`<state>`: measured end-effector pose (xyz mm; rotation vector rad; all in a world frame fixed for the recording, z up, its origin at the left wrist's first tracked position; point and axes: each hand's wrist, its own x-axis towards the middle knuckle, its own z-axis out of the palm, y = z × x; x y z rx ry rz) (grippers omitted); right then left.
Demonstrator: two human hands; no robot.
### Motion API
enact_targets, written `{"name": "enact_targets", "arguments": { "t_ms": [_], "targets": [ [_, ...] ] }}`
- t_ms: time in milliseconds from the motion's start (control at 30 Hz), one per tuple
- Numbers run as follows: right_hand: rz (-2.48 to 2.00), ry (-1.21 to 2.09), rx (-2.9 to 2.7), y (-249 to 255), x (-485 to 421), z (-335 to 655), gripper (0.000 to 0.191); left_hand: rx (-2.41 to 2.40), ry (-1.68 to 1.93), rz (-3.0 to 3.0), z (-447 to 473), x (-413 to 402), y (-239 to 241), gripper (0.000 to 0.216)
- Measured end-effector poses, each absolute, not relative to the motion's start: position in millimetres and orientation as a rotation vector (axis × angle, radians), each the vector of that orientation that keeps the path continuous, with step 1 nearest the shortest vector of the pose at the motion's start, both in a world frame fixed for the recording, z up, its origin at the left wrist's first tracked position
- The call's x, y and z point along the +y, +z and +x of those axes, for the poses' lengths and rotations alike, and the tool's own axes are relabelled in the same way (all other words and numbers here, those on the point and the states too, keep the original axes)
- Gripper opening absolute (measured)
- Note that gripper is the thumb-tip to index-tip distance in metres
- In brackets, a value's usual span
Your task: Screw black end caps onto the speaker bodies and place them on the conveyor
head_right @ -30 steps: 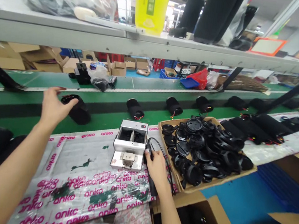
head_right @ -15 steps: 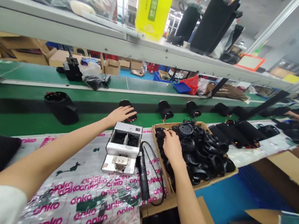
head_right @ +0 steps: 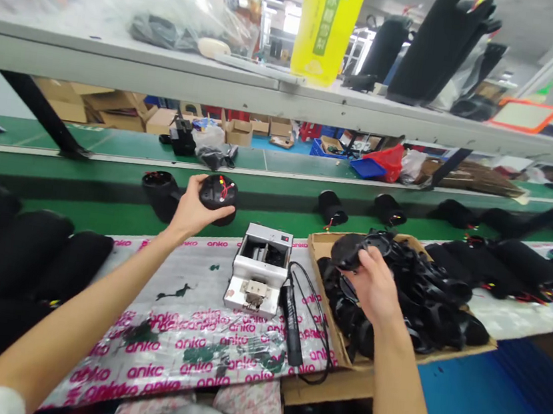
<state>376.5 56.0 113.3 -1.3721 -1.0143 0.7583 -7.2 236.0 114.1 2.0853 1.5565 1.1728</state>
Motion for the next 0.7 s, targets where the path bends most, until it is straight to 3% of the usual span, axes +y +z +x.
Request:
{"name": "enact_targets", "arguments": {
  "t_ms": [100,233,433,500,633,700],
  "targets": [
    [-1.199,1.056,-0.93,119.6,14.1,330.0,0.054,1.289,1.438,1.952,-45.2,173.5,112.3,0.095],
    [-0.945,1.593,-0.843,94.4,-21.7,241.8,0.059,1.175,1.454,1.757,-68.8,91.8,79.7,0.095],
    [-0.845,1.642,-0.582,43.8,-17.4,147.8,0.057,1.342,1.579,1.578,-44.5,15.8,15.7,0.082],
    [-0.837,1.606,-0.507,38.5,-12.8,136.1,0.062,1.391,1.624,1.623,-38.3,4.1,11.2,0.072],
    [-0.84,1.54,-0.405,42.3,-10.1,127.0,0.065,1.378,1.469,1.792,-43.0,-7.9,28.2,0.025],
    [-0.842,1.509,-0.38,45.5,-9.9,124.7,0.063,1.402,1.408,1.832,-47.8,-8.9,41.7,0.014]
  ]
}}
